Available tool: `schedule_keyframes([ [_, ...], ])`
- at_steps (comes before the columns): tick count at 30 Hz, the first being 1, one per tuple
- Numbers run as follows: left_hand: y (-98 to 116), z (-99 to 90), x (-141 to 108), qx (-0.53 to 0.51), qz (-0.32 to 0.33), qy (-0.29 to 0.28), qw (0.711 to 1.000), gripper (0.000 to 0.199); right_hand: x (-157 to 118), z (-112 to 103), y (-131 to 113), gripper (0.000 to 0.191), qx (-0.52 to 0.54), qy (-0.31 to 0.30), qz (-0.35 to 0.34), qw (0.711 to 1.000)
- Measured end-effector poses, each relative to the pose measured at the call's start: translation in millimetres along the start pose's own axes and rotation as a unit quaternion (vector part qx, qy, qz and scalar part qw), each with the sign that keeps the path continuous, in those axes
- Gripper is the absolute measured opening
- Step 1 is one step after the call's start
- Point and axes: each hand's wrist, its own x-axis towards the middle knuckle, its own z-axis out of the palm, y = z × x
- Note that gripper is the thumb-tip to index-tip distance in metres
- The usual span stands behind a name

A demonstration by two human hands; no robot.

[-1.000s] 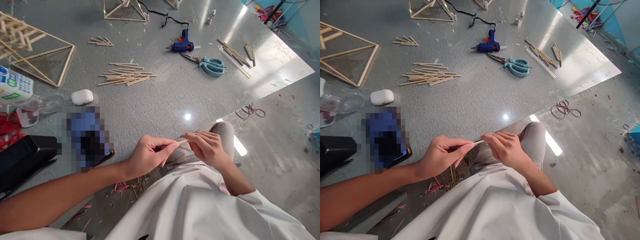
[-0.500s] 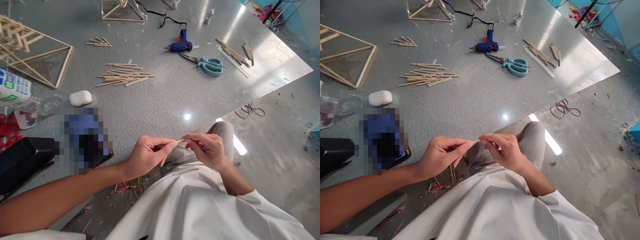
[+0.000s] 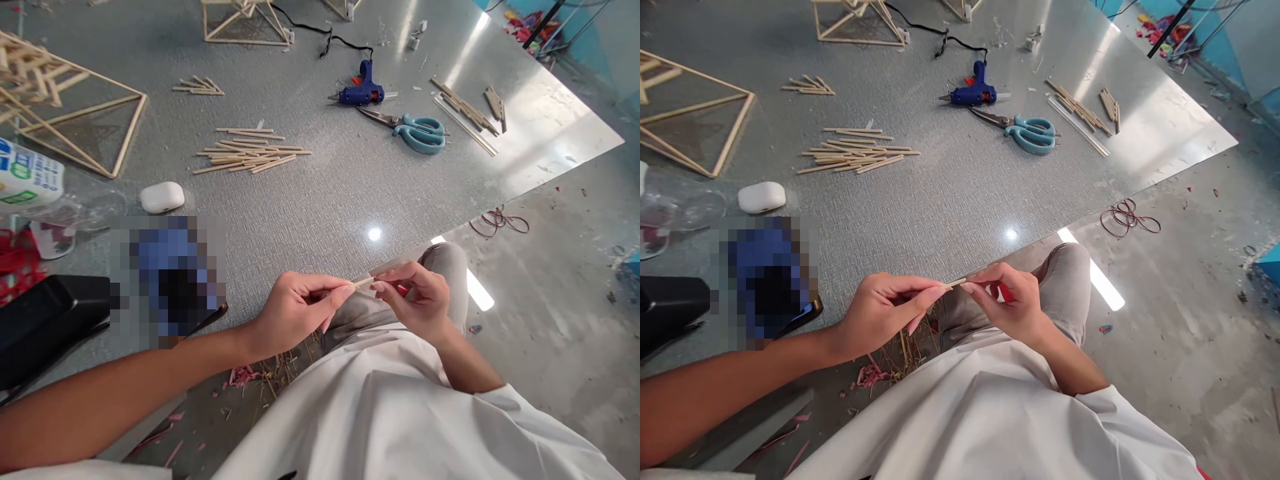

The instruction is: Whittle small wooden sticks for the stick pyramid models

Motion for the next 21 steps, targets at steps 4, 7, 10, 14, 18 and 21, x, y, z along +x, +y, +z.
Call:
schedule_keyframes([
  [4,2,1.0,1,-0.009,-0.017,0.000,1.000,0.028,5,-2,0,0.005,0.007,-0.055,-0.017,0.998],
  [7,4,1.0,2,-0.040,-0.025,-0.007,0.999,0.029,1,1,2,0.003,0.037,-0.040,0.008,0.998],
  [10,5,0.4,3,-0.069,-0.029,-0.001,0.997,0.032,-6,12,2,0.008,0.059,0.021,0.063,0.996],
  [14,3,0.7,3,-0.094,-0.050,0.017,0.994,0.037,-13,31,-1,0.008,0.045,0.089,0.051,0.994],
  [18,0,1.5,4,-0.122,-0.055,0.022,0.991,0.042,-11,45,2,0.013,-0.025,0.099,-0.062,0.993],
  [21,-1,1.0,4,-0.144,-0.055,0.016,0.988,0.043,-9,46,3,0.014,-0.046,0.072,-0.108,0.990],
])
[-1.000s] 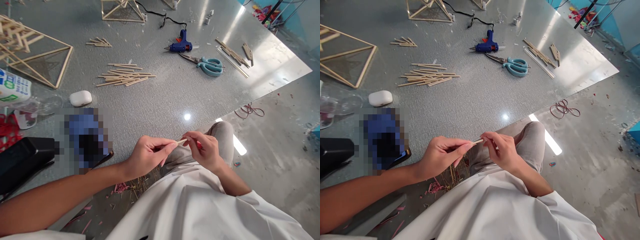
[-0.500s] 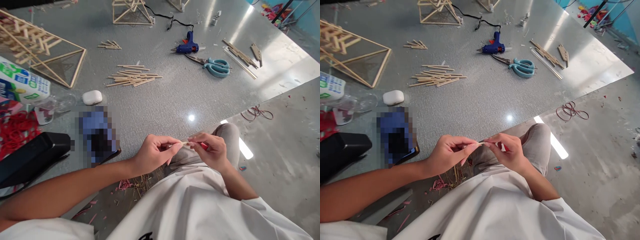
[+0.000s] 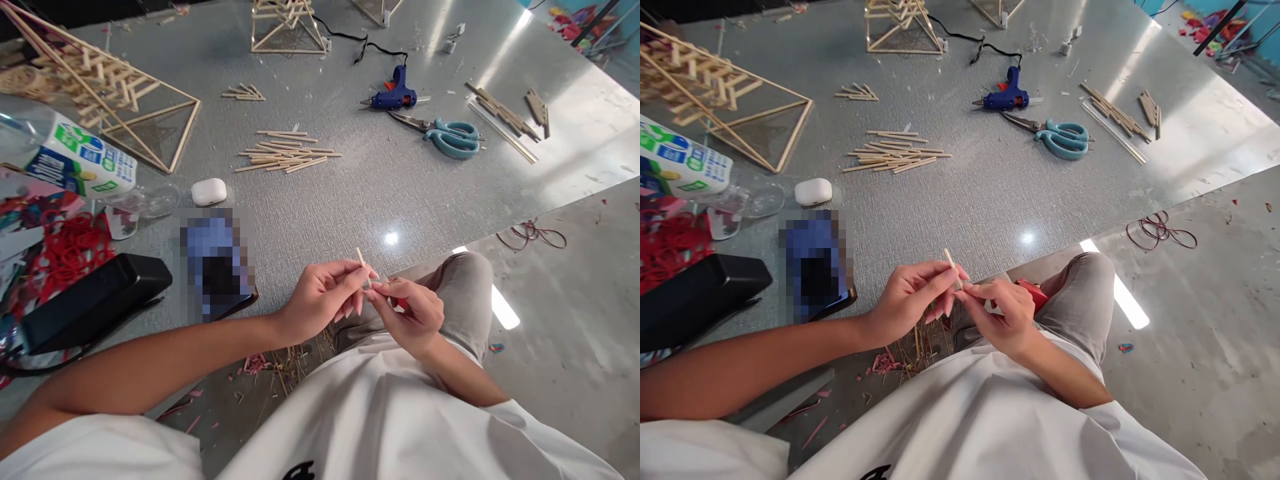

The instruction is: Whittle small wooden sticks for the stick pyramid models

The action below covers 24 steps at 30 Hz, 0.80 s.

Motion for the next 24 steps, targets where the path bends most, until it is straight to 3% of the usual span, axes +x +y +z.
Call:
schedule_keyframes([
  [3,-1,-1.6,0,-0.022,-0.005,-0.013,1.000,0.040,4,-5,-3,0.010,0.046,-0.052,0.019,0.997],
  [6,-1,-2.4,-1,-0.025,-0.007,-0.026,0.999,0.040,12,-11,-6,0.005,0.102,-0.072,0.139,0.982],
  [9,1,-1.6,-3,-0.010,-0.010,-0.046,0.999,0.039,26,-13,-7,0.024,0.174,-0.120,0.272,0.939],
  [11,3,-0.7,-3,-0.005,-0.020,-0.057,0.998,0.038,35,-12,-6,0.030,0.220,-0.151,0.313,0.911],
  [19,-1,-4.2,-4,0.007,-0.016,-0.072,0.997,0.036,42,-7,-3,0.030,0.282,-0.127,0.349,0.885],
  [24,-1,-2.9,-5,0.007,-0.006,-0.067,0.998,0.037,38,-8,-1,0.024,0.264,-0.143,0.301,0.905],
])
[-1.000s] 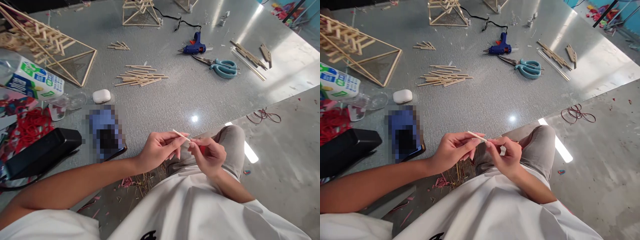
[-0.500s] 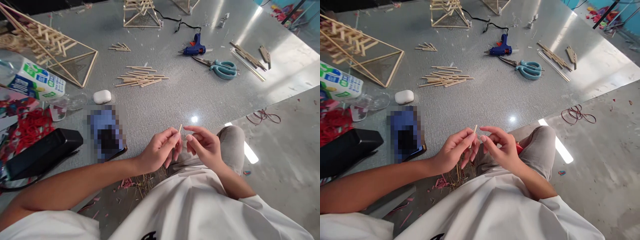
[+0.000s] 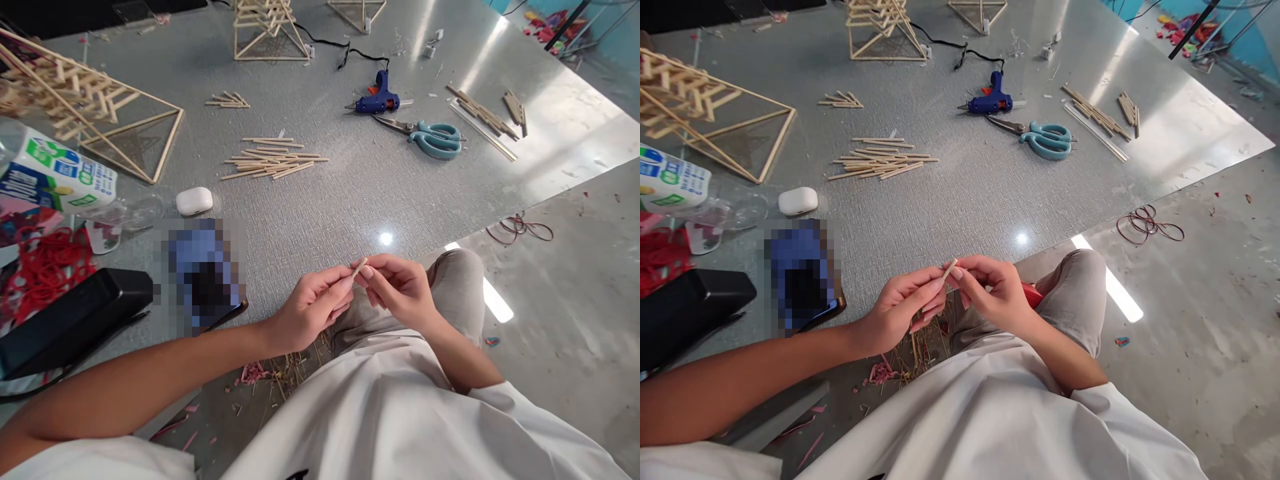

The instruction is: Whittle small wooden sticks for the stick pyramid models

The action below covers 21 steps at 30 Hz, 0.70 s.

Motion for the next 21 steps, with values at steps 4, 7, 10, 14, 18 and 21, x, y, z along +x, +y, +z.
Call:
schedule_keyframes([
  [4,0,2.2,-1,0.057,0.036,0.007,0.998,0.035,-3,-4,0,0.018,-0.124,0.009,-0.085,0.989],
  [7,-2,2.1,-1,0.094,0.050,0.013,0.994,0.033,-4,-8,-2,0.014,-0.209,0.018,-0.166,0.964],
  [10,-2,1.2,0,0.122,0.057,0.014,0.991,0.034,-4,-13,-2,0.012,-0.257,0.009,-0.198,0.946],
  [14,0,-0.1,3,0.125,0.052,0.023,0.991,0.035,-4,-14,3,0.012,-0.355,0.031,-0.238,0.903],
  [18,0,-1.9,4,0.138,0.057,0.037,0.988,0.036,-4,-20,4,0.018,-0.464,0.057,-0.287,0.836],
  [21,-1,-2.9,5,0.166,0.057,0.027,0.984,0.036,-2,-30,-4,0.029,-0.517,-0.057,-0.331,0.787],
])
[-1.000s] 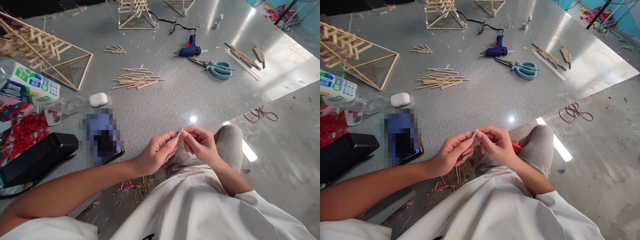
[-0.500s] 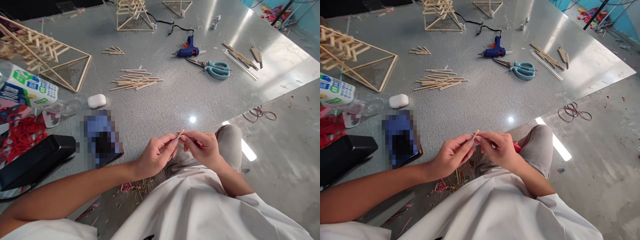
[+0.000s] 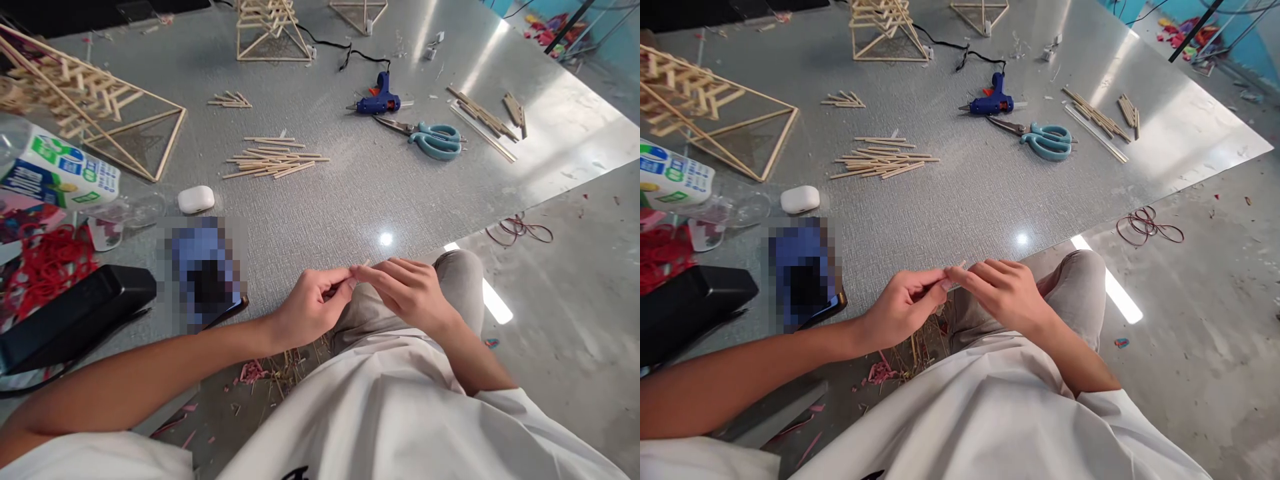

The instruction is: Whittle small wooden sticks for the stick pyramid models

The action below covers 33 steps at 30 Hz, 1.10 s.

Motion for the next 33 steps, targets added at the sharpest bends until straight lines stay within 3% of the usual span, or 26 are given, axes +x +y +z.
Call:
schedule_keyframes([
  [3,0,0.4,0,0.024,-0.003,-0.016,1.000,0.034,5,-15,5,0.023,-0.030,-0.054,-0.067,0.996],
  [9,7,1.5,2,0.027,0.010,-0.028,0.999,0.033,9,-30,7,0.023,-0.057,-0.089,-0.115,0.988],
  [19,6,0.4,5,0.001,0.009,-0.011,1.000,0.032,7,-7,6,0.020,-0.090,-0.015,-0.102,0.991],
  [25,5,0.8,3,-0.005,0.001,-0.011,1.000,0.035,6,0,11,0.016,-0.082,0.026,-0.047,0.995],
  [29,3,1.1,1,-0.001,-0.008,-0.018,1.000,0.034,-1,-2,17,0.014,0.005,0.074,0.050,0.996],
  [33,5,1.2,1,0.010,-0.029,-0.016,0.999,0.039,-17,-6,20,0.012,0.095,0.102,0.095,0.986],
])
